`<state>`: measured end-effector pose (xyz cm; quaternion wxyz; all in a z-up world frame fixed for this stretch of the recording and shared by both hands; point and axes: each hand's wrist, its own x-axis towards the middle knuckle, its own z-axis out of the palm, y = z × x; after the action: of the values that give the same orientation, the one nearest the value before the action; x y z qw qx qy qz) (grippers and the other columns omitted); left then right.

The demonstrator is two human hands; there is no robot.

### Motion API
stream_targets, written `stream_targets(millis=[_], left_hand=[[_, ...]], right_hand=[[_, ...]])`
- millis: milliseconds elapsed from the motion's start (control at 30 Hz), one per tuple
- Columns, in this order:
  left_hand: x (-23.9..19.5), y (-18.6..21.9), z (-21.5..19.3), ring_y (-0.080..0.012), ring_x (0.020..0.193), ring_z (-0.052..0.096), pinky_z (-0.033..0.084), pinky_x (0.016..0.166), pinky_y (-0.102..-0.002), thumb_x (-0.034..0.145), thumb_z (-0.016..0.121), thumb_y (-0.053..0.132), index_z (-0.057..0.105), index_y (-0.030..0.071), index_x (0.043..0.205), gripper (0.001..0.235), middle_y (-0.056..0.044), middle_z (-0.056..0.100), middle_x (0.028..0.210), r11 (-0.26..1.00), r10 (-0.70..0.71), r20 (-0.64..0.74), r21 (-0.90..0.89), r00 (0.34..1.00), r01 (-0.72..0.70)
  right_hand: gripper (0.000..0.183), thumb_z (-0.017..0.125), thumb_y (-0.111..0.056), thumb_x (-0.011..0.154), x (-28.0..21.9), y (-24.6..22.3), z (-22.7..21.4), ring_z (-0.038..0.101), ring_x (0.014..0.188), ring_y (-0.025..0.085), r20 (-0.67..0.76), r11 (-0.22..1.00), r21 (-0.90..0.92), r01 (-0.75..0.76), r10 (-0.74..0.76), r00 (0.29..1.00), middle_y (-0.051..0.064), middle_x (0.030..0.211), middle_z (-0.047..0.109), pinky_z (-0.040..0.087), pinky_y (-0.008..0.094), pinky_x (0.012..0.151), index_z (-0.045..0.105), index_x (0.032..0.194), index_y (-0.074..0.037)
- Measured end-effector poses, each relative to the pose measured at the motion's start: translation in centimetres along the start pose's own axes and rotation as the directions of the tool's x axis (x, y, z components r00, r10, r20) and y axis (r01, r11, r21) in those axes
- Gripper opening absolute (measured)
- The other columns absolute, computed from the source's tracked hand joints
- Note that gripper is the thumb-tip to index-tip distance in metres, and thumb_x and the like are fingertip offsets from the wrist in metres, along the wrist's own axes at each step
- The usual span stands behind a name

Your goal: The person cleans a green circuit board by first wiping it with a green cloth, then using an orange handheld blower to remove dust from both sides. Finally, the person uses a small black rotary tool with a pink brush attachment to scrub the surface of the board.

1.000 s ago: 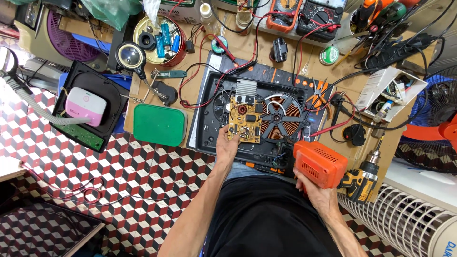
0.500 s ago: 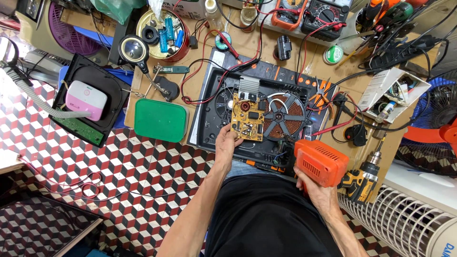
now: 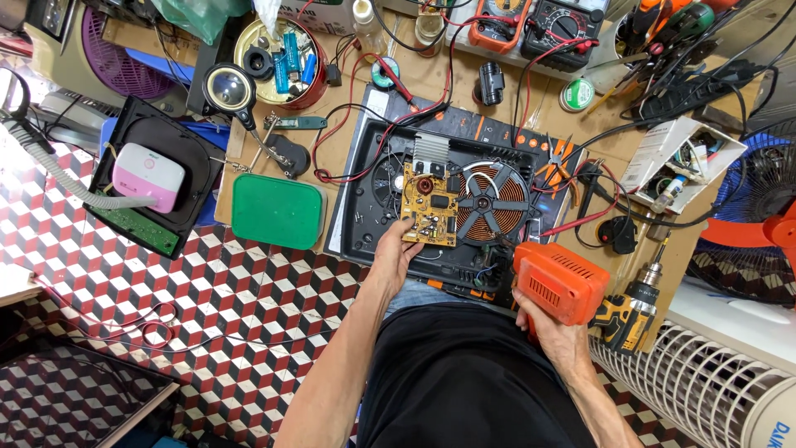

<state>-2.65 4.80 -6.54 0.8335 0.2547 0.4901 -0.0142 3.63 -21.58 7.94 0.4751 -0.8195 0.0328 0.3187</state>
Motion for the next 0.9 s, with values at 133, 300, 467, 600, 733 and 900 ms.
stream_targets(millis=[133, 300, 467, 600, 733, 900], left_hand=[[-0.5, 0.3, 0.6, -0.013, 0.101, 0.062, 0.048, 0.091, -0.031, 0.1, 0.061, 0.033, 0.064, 0.01, 0.118, 0.03, -0.002, 0.071, 0.112, 0.993, 0.021, 0.03, 0.113, 0.999, -0.025], [-0.3, 0.0, 0.1, -0.0114, 0.101, 0.063, 0.048, 0.091, -0.031, 0.1, 0.06, 0.037, 0.067, 0.014, 0.121, 0.031, 0.001, 0.073, 0.11, 0.987, 0.062, 0.039, 0.146, 0.997, -0.067], [-1.2, 1.1, -0.2, -0.015, 0.105, 0.068, 0.053, 0.094, -0.032, 0.102, 0.057, 0.031, 0.064, 0.01, 0.127, 0.033, -0.006, 0.073, 0.114, 0.994, 0.035, 0.122, 0.102, 0.992, -0.048], [-3.5, 2.0, 0.3, -0.019, 0.107, 0.071, 0.059, 0.097, -0.035, 0.104, 0.054, 0.025, 0.058, 0.003, 0.13, 0.035, -0.013, 0.072, 0.118, 0.999, -0.034, 0.247, -0.004, 0.968, 0.036], [-4.8, 1.6, 1.3, -0.0207, 0.109, 0.071, 0.058, 0.1, -0.036, 0.103, 0.055, 0.023, 0.058, 0.002, 0.13, 0.033, -0.014, 0.072, 0.12, 0.996, -0.088, 0.305, 0.0, 0.948, 0.093], [-4.6, -0.4, 1.9, -0.0218, 0.114, 0.068, 0.054, 0.104, -0.039, 0.102, 0.058, 0.019, 0.057, 0.002, 0.13, 0.032, -0.012, 0.07, 0.124, 0.991, -0.095, 0.327, -0.053, 0.94, 0.119]], right_hand=[[0.013, 0.072, -0.017, 0.091, 0.0, 0.0, 0.0, 0.061, 0.055, 0.013, 0.0, 1.0, 0.013, -0.01, 0.01, 1.0, 0.004, 0.063, 0.065, 0.052, 0.029, 0.052, 0.072, 0.092, -0.004], [0.015, 0.073, -0.017, 0.092, 0.1, 0.6, 0.0, 0.061, 0.055, 0.014, -0.002, 1.0, 0.015, -0.004, 0.004, 1.0, 0.004, 0.063, 0.066, 0.052, 0.029, 0.053, 0.072, 0.09, -0.002], [0.018, 0.071, -0.019, 0.092, 0.2, -0.9, 0.1, 0.062, 0.057, 0.014, -0.026, 0.992, 0.122, -0.034, 0.038, 0.999, 0.005, 0.065, 0.066, 0.053, 0.029, 0.054, 0.073, 0.096, -0.001], [0.024, 0.07, -0.019, 0.093, 1.2, -2.6, 0.5, 0.06, 0.057, 0.014, -0.025, 0.937, 0.346, -0.04, 0.052, 0.998, 0.006, 0.066, 0.064, 0.051, 0.029, 0.054, 0.073, 0.105, 0.001], [0.026, 0.071, -0.018, 0.094, 2.8, -3.8, 2.1, 0.06, 0.058, 0.015, -0.046, 0.903, 0.428, -0.035, 0.06, 0.997, 0.007, 0.071, 0.065, 0.05, 0.03, 0.054, 0.073, 0.112, 0.001], [0.038, 0.076, -0.013, 0.087, 4.8, -2.1, 4.0, 0.071, 0.09, 0.014, -0.157, 0.852, 0.514, 0.097, -0.018, 0.987, 0.008, 0.113, 0.074, 0.059, 0.031, 0.076, 0.068, 0.123, -0.003]])
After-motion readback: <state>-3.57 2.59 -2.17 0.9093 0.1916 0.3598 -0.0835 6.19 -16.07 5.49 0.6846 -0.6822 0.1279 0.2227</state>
